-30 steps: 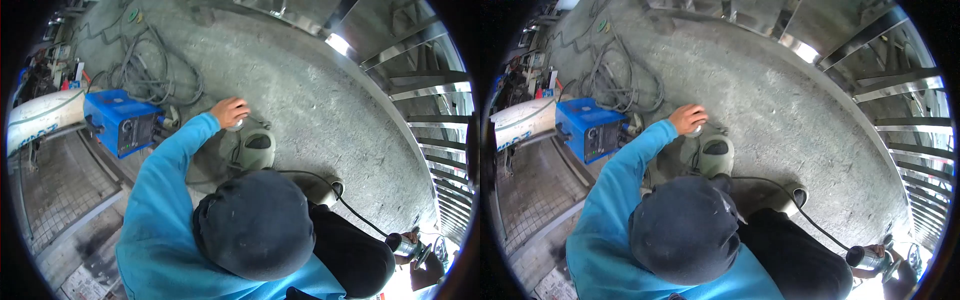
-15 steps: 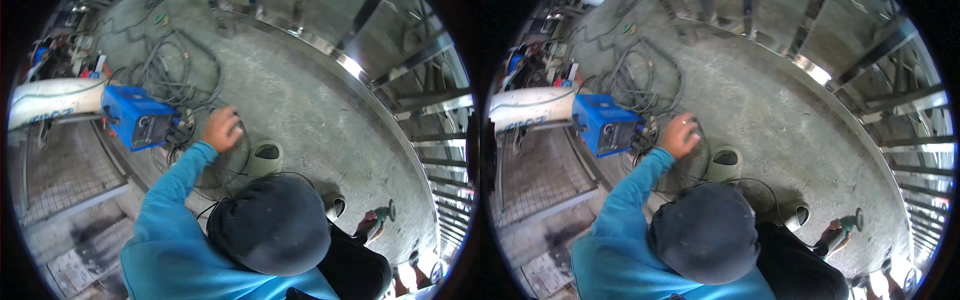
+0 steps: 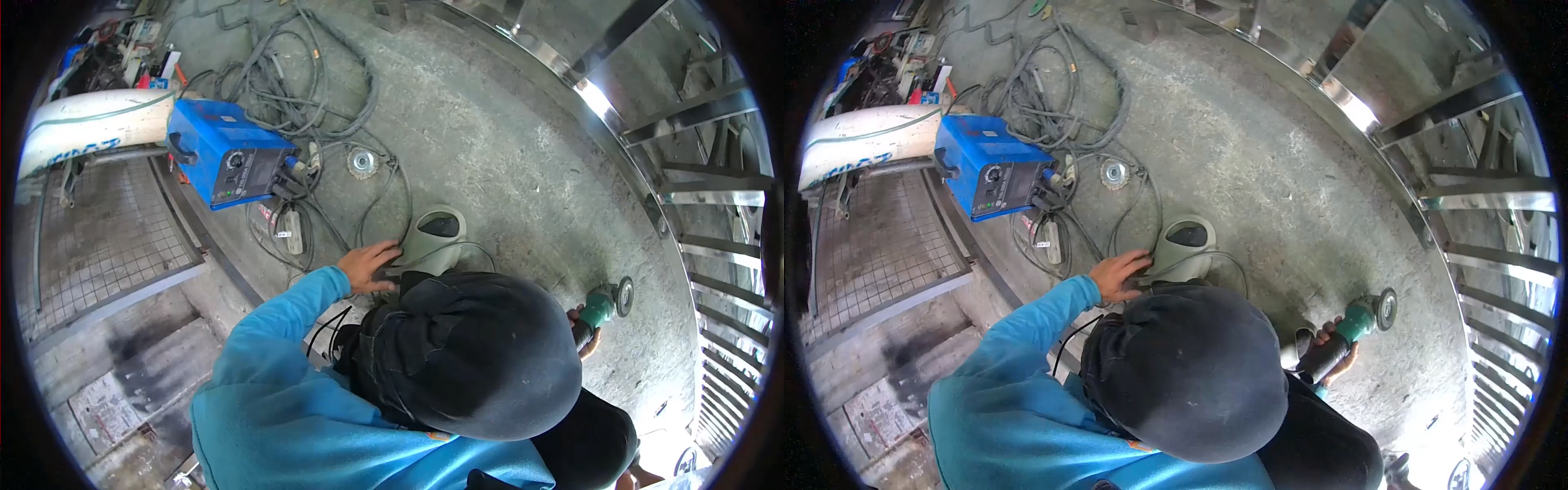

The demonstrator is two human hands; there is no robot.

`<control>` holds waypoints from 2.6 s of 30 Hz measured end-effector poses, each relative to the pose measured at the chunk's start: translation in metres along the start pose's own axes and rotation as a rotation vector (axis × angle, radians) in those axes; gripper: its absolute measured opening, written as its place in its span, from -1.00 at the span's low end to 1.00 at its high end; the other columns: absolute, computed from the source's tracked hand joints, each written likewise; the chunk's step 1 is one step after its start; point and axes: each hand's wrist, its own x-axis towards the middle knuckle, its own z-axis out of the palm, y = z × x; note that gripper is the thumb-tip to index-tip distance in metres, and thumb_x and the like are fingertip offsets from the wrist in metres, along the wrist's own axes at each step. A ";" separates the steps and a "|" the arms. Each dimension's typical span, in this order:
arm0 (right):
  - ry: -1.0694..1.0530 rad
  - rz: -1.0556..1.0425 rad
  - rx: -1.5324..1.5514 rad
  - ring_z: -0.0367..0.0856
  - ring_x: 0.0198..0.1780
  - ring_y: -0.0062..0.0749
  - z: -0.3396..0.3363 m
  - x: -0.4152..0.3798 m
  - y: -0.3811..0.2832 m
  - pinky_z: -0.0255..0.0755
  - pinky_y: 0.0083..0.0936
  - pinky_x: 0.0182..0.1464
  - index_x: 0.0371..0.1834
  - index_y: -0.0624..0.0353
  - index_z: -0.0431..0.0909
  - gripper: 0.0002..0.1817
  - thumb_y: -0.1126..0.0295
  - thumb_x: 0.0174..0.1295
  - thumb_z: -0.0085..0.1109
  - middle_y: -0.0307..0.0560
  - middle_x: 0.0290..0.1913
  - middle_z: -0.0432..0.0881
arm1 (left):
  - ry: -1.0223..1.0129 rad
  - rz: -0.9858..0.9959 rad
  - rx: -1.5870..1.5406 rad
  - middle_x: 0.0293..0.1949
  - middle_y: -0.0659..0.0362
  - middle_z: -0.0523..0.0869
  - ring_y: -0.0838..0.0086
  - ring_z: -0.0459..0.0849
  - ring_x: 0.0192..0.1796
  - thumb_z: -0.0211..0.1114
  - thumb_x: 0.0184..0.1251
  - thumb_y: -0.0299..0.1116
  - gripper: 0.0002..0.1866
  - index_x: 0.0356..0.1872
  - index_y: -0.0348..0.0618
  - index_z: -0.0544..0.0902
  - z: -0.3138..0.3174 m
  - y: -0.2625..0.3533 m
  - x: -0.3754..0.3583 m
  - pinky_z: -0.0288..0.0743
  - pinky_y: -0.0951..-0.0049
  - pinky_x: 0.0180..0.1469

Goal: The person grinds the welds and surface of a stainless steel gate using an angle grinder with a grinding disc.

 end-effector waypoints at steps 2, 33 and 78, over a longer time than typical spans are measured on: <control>0.203 -0.033 -0.070 0.56 -0.20 -0.22 0.004 -0.011 0.001 0.62 -0.34 -0.16 0.25 0.31 0.34 -0.26 -0.11 0.28 0.24 0.08 -0.09 0.52 | -0.136 -0.121 -0.008 0.32 -0.03 0.50 0.00 0.61 0.19 0.34 0.31 -0.01 -0.35 0.36 -0.05 0.43 0.010 0.002 -0.014 0.57 0.08 0.15; 1.402 -0.533 -0.788 0.63 0.10 0.08 0.088 0.051 -0.024 0.46 -0.11 0.17 0.24 0.35 0.47 -0.11 0.02 -0.11 0.57 0.28 0.03 0.67 | 0.467 0.050 0.345 -0.17 -0.05 0.74 0.10 0.71 -0.21 0.24 0.47 -0.02 -0.60 -0.30 -0.20 0.70 -0.265 0.039 0.201 0.60 0.13 -0.16; 1.040 -0.109 -1.074 0.73 -0.20 -0.34 0.584 -0.333 -0.123 0.60 -0.40 -0.10 0.23 0.29 0.56 -0.36 0.05 0.22 0.40 0.06 -0.17 0.76 | -0.017 0.244 0.275 -0.14 0.05 0.79 0.18 0.74 -0.05 0.59 -0.28 0.36 -0.14 -0.04 -0.15 0.71 -0.703 0.773 0.394 0.49 0.22 0.14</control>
